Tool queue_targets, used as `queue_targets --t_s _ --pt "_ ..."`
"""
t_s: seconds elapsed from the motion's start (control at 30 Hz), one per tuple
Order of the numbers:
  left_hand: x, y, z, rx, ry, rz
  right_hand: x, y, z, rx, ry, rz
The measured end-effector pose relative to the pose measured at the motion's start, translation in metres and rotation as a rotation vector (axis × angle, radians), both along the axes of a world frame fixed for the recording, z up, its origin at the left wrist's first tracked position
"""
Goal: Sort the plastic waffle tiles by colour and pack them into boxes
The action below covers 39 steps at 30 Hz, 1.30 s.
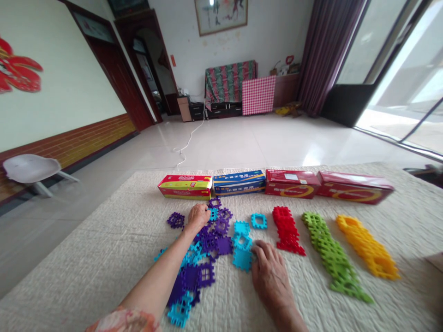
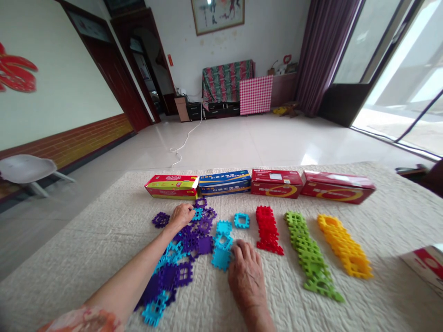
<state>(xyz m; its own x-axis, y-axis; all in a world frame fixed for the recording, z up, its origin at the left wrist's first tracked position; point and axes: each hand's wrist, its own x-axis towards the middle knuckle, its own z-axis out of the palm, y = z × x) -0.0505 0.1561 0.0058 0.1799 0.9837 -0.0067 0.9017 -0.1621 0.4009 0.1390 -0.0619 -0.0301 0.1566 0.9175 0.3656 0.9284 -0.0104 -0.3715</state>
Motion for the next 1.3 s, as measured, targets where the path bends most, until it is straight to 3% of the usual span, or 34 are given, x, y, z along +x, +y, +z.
queue_targets --t_s 0.13,0.3,0.43,0.6,0.7,0.83,0.93,1.0,1.17,1.3 --pt "-0.004 0.006 0.001 -0.087 -0.118 0.102 0.0 0.0 0.001 -0.001 0.012 0.0" --pt "-0.012 0.002 0.015 -0.243 -0.357 0.167 0.0 0.0 0.003 -0.01 0.022 0.002" --pt "-0.004 -0.024 0.025 -0.333 -0.512 0.119 0.0 -0.001 0.006 -0.004 0.043 0.017" --pt "0.014 -0.061 0.024 -0.37 -0.541 0.014 0.003 0.001 0.001 0.045 0.088 0.036" --pt "-0.006 -0.065 0.027 -0.277 -0.484 0.016 0.009 0.001 -0.007 0.117 0.122 0.051" --pt "-0.07 -0.062 0.035 -0.133 -0.329 0.038 0.01 0.002 -0.009 0.198 0.148 0.077" --pt "-0.113 -0.068 0.031 -0.125 -0.246 -0.013 -0.011 0.007 0.001 0.207 0.15 0.17" --pt "-0.129 -0.074 0.023 -0.138 -0.217 -0.069 -0.038 0.013 0.012 0.166 0.134 0.268" --pt "-0.134 -0.082 -0.001 -0.083 -0.186 -0.164 -0.105 0.037 0.043 -0.031 0.021 0.503" --pt "-0.134 -0.083 -0.009 -0.025 -0.187 -0.195 -0.123 0.06 0.056 -0.178 -0.101 0.586"
